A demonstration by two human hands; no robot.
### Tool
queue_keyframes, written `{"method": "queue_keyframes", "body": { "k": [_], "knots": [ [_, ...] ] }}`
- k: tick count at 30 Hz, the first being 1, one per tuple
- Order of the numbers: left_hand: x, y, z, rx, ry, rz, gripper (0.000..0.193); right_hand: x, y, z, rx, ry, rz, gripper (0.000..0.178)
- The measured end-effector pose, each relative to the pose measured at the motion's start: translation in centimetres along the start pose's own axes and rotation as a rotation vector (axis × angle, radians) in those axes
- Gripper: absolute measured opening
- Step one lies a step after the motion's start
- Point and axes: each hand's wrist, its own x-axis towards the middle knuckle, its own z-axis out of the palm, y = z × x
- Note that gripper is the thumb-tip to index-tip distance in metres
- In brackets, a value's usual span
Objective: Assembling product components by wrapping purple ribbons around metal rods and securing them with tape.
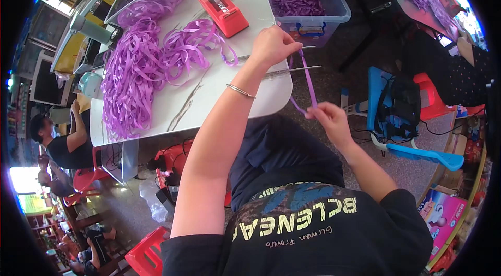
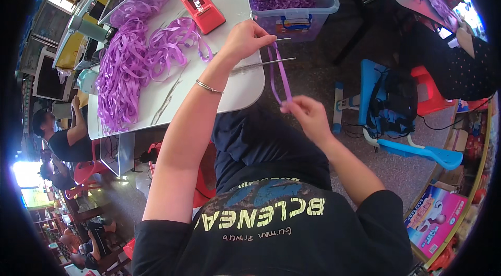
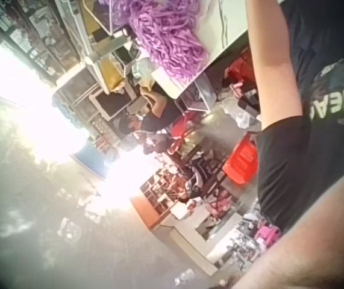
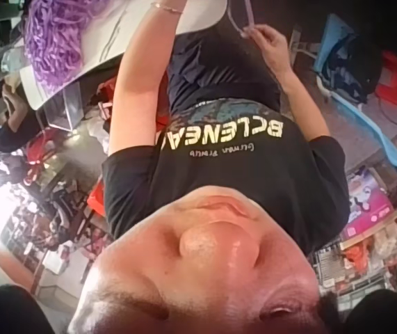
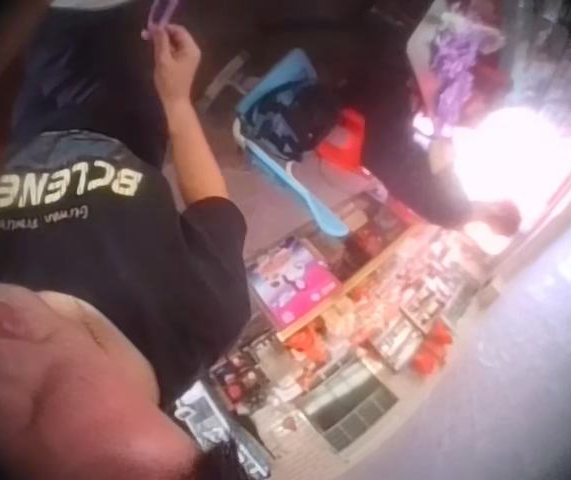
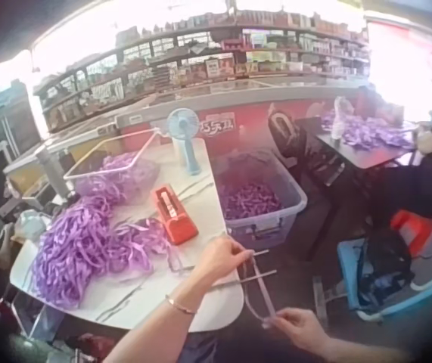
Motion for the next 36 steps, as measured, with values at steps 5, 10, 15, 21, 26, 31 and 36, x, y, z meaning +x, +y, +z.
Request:
{"method": "queue_keyframes", "body": {
  "k": [5,10,15,21,26,31,36],
  "knots": [
    [0.3,-0.1,-0.3,-0.012,-0.049,-0.013,0.021,-6.7,-1.6,-0.4,-0.281,-0.031,-0.032,0.008],
    [0.4,-0.5,-0.3,-0.019,-0.078,-0.022,0.022,-10.2,-4.3,-0.9,-0.562,-0.170,-0.272,0.007],
    [0.5,-0.1,-0.4,-0.029,-0.114,-0.025,0.028,-12.0,-4.2,-1.9,-0.478,-0.313,-0.233,0.012],
    [0.5,-0.4,-0.3,0.032,-0.104,-0.051,0.024,-13.0,-3.6,-1.5,-0.265,-0.327,-0.059,0.014],
    [0.5,-0.2,-0.3,0.017,-0.104,-0.034,0.027,-13.7,-2.4,-1.5,-0.032,-0.311,0.128,0.017],
    [0.5,-0.2,-0.2,0.004,-0.111,-0.028,0.028,-13.4,-4.1,-1.7,-0.024,-0.353,0.111,0.018],
    [0.4,-0.5,0.0,-0.016,-0.077,-0.021,0.028,-10.6,-9.5,-2.3,-0.150,-0.504,-0.276,0.023]
  ]
}}
